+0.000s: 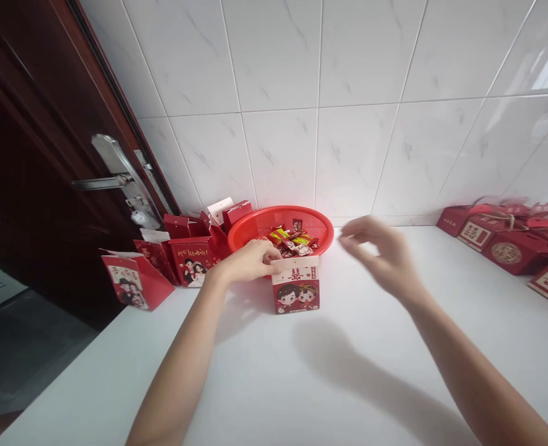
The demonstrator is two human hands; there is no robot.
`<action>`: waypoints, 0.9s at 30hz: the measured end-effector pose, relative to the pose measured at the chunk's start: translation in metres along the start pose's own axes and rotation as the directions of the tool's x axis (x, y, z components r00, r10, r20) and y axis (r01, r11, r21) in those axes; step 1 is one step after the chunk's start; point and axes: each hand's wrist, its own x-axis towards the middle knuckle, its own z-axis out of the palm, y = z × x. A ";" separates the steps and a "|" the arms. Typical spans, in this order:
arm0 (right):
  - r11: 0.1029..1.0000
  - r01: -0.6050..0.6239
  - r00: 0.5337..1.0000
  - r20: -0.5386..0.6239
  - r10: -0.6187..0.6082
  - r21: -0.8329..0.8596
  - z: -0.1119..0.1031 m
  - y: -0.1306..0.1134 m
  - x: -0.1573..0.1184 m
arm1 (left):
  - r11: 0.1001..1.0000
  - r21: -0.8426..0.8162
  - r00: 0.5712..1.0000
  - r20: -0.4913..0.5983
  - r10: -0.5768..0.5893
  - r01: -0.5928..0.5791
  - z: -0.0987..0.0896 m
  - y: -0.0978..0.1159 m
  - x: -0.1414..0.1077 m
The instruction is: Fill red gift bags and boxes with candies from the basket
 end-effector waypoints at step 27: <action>0.913 -0.379 0.421 -0.852 0.313 0.148 -0.136 0.121 -0.051 | 0.994 -0.103 1.000 0.000 0.027 -0.026 0.005 -0.012 0.005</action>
